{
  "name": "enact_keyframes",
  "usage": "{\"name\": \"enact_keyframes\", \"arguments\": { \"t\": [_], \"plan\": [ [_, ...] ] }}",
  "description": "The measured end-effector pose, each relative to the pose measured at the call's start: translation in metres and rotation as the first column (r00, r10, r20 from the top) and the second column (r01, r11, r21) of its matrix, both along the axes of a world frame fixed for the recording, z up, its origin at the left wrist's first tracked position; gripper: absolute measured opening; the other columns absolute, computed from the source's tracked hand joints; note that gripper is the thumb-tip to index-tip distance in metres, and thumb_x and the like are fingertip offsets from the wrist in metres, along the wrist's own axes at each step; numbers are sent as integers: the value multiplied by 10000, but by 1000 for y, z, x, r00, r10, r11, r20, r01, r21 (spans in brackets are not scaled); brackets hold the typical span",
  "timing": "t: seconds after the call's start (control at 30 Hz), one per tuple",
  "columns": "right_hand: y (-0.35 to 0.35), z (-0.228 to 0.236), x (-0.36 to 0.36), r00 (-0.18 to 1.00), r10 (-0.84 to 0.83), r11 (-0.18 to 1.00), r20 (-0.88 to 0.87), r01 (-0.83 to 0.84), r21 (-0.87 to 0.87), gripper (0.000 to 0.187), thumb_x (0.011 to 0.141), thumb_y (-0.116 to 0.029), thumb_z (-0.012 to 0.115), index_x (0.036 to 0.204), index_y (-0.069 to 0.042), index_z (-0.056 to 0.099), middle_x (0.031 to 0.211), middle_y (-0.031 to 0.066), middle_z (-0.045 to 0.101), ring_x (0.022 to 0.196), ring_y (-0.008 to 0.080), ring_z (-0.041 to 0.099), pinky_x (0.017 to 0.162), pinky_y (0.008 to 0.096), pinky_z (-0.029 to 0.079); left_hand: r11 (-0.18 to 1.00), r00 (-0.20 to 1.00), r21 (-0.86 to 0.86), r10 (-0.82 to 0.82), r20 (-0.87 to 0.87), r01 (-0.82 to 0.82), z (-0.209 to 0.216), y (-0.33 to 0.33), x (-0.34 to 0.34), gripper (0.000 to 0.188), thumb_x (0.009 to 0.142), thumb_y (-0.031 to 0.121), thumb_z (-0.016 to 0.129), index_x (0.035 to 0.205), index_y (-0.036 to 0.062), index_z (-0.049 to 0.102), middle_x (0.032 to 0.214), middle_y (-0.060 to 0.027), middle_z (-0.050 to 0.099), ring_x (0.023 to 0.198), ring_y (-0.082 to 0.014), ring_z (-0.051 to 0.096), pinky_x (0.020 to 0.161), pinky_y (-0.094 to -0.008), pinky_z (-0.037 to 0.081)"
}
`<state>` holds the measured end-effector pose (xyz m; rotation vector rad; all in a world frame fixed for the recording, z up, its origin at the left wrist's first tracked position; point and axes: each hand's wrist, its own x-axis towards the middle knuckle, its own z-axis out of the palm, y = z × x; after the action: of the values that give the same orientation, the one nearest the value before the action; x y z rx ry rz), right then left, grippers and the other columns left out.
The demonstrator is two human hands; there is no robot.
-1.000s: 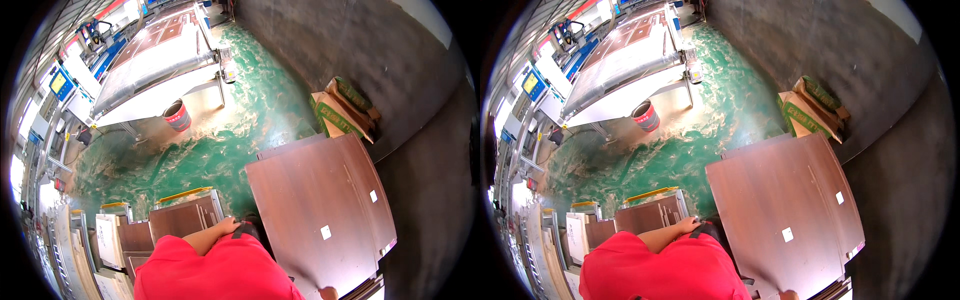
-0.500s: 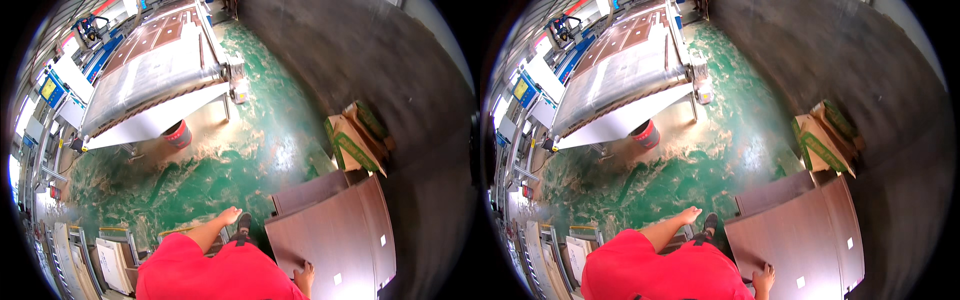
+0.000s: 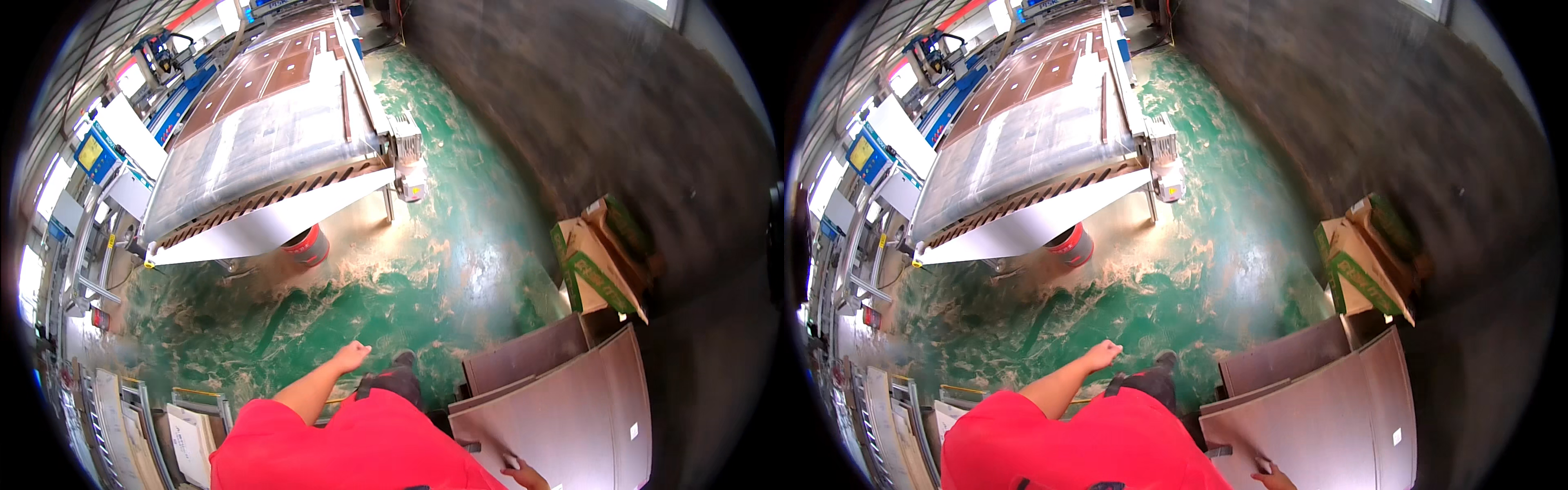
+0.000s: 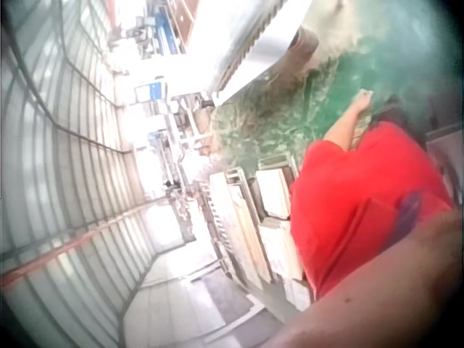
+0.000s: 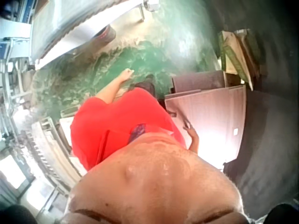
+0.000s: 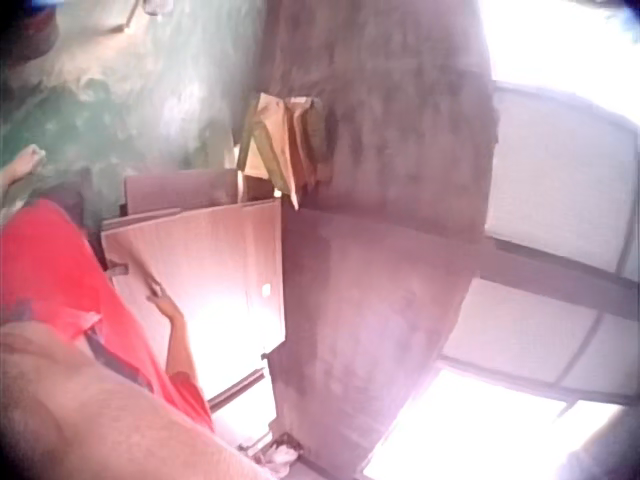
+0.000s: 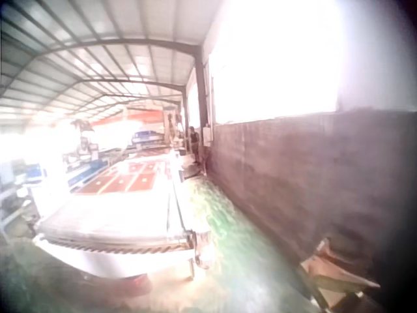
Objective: The person picks up a large wooden panel from a pile, carries it to a machine bed, and places it onto a stack. The person then picks up two long wooden strips from the machine and carries them across the room to a pile of wood scraps.
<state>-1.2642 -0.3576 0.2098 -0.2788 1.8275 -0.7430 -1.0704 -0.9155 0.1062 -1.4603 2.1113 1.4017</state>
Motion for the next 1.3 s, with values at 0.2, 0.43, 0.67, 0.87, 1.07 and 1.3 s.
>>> {"name": "enact_keyframes", "arguments": {
  "t": [0.2, 0.43, 0.67, 0.87, 1.07, 1.3],
  "plan": [
    [-98, -10, -65, 980, -3, 922, -201, 81, 379, 600, 759, -304, 670, 1264, -42, 478, 1044, 208, 622, 987, 255, 602, 859, 349, 457, 969, 844, -6, 214, -492, -248, 42, -159, -101, 212, 918, 271, 511, 894, 62, 478, 678, -26, 524, 536, -134, 519, 508, -292, 440],
    [-366, 23, -98, 857, -148, 988, -494, 145, -44, 420, 792, -262, 657, 1121, -13, 581, 931, 151, 670, 847, 249, 650, 768, 337, 501, 656, 865, -620, 103, -490, -430, 167, -364, -255, 398, 864, 375, 535, 1050, 24, 503, 1015, -200, 586, 930, -366, 587, 776, -450, 472],
    [-598, 109, -152, 842, -55, 930, -537, -153, -335, 324, 844, -148, 623, 1117, 13, 557, 881, 112, 658, 794, 141, 615, 727, 277, 490, 700, 994, -705, 74, -82, -111, 198, -467, -325, 509, 828, 442, 558, 1097, 14, 507, 1097, -177, 585, 960, -341, 609, 787, -458, 494],
    [-754, 141, -216, 747, 31, 853, -664, -366, -372, 260, 819, -196, 623, 994, -3, 619, 714, 123, 627, 655, 188, 603, 642, 315, 476, 804, 987, -584, 20, -161, -112, 198, -481, -288, 371, 808, 367, 563, 899, 10, 603, 913, -195, 639, 892, -362, 612, 755, -460, 487],
    [-941, 129, -275, 407, -53, 838, -912, -479, -262, 246, 780, -233, 585, 938, -48, 619, 837, 144, 655, 789, 336, 621, 704, 413, 484, 873, 985, -476, 31, -168, -109, 185, -444, -190, 342, 793, 372, 577, 830, 31, 590, 844, -172, 639, 822, -356, 605, 701, -446, 473],
    [-1080, 100, -297, 245, 232, 849, -941, -523, 73, 255, 778, -160, 537, 978, -3, 524, 880, 211, 641, 846, 383, 627, 752, 462, 495, 877, 916, -282, 334, -224, -389, 173, -417, -176, 475, 792, 413, 602, 998, -5, 511, 924, -215, 631, 894, -366, 610, 765, -425, 466]
  ]
}}
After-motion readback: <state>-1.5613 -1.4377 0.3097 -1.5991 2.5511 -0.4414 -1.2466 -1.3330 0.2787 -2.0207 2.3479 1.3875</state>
